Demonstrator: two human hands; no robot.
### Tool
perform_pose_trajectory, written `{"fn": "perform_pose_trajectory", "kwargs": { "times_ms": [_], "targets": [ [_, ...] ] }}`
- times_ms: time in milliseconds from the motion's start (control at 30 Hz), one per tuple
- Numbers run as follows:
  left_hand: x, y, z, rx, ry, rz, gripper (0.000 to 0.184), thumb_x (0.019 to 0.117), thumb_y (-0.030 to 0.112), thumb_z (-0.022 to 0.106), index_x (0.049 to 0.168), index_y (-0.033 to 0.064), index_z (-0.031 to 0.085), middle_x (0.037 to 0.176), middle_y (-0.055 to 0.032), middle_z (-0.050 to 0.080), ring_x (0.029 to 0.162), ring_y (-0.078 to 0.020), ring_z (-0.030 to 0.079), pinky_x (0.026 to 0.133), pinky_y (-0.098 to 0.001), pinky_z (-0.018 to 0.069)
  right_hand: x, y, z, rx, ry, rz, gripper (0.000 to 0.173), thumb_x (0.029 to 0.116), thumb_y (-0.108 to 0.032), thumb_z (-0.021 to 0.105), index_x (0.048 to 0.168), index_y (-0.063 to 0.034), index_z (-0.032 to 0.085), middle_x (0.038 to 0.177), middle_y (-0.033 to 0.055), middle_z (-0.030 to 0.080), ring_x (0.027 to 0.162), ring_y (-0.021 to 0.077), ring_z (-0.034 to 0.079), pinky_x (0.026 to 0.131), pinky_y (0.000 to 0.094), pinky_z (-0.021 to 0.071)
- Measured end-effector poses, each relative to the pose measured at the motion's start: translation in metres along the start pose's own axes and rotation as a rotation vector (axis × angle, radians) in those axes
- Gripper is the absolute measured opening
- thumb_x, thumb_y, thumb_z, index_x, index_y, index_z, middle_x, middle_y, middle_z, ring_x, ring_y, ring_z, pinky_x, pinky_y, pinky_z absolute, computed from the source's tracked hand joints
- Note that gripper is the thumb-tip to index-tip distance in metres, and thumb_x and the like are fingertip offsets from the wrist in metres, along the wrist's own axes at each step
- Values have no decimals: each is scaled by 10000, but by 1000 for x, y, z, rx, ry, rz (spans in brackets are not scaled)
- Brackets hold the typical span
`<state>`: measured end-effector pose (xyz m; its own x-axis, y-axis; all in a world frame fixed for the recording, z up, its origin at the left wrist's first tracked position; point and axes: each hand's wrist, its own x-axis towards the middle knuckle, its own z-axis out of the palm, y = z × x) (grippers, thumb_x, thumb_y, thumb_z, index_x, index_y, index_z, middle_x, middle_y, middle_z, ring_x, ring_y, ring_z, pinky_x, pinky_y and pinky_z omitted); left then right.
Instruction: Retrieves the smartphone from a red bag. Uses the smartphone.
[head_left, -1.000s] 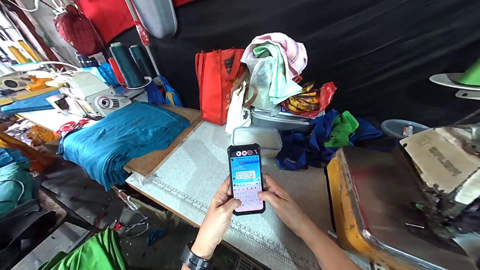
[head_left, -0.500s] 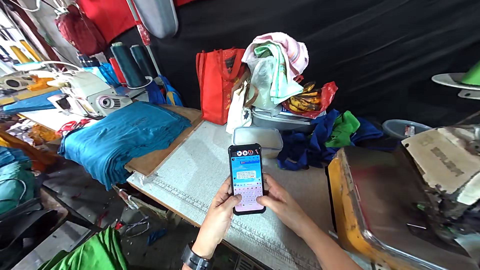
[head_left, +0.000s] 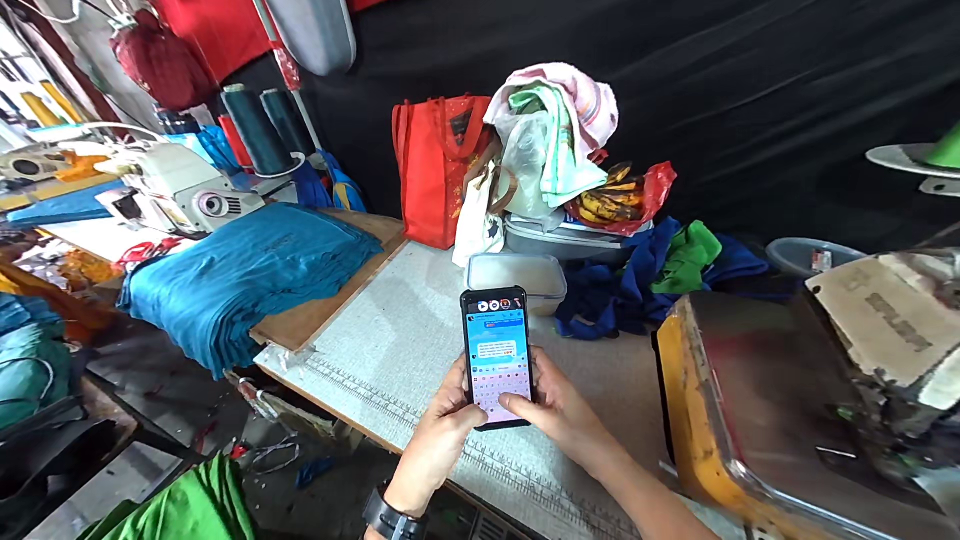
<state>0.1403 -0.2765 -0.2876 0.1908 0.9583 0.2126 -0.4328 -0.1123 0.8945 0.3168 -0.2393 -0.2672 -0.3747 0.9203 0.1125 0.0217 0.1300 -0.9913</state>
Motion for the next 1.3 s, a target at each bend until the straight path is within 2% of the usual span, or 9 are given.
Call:
{"fn": "perform_pose_trajectory", "kwargs": {
  "times_ms": [133,400,767,967,1067,1300],
  "targets": [
    [0,0,1,12,-5,0,660,904,-88,429,1540,-12,271,1290,-117,650,1163,-172,657,1044,-374,526,2,4,2,-26,48,-17,573,857,-105,734,1366,-67,475,1117,48,733,1009,109,725,894,274,608],
    [-1,-4,2,33,73,32,538,995,-29,471,1517,-7,342,1261,-147,663,1153,-208,667,1041,-396,532,0,2,1,-9,-5,-28,595,843,-98,744,1369,-72,467,1113,49,730,1012,119,722,895,274,605],
    [-1,-3,7,67,158,51,466,1014,-12,485,1474,-10,414,1207,-138,689,1096,-192,694,1001,-371,560,-1,1,1,-38,-15,-25,581,842,-80,681,1379,-69,461,1114,41,728,1012,98,718,887,265,600],
    [-1,-4,5,8,137,46,536,943,-16,474,1477,-16,418,1218,-143,674,1103,-203,681,998,-398,553,0,2,2,-52,13,-33,528,886,-75,690,1368,-59,476,1119,51,728,1007,102,722,891,260,601],
    [-1,-3,6,28,144,37,527,974,-12,482,1493,-12,394,1217,-143,679,1100,-203,687,997,-393,558,0,4,1,-53,7,-38,535,873,-87,698,1359,-63,478,1100,42,734,997,99,722,883,261,602],
    [0,-1,11,34,180,56,475,1004,15,516,1467,-23,416,1207,-142,688,1091,-195,695,995,-376,565,-1,1,1,-51,-6,-47,562,852,-111,695,1367,-57,477,1113,42,730,1010,105,719,887,268,602]
  ]
}}
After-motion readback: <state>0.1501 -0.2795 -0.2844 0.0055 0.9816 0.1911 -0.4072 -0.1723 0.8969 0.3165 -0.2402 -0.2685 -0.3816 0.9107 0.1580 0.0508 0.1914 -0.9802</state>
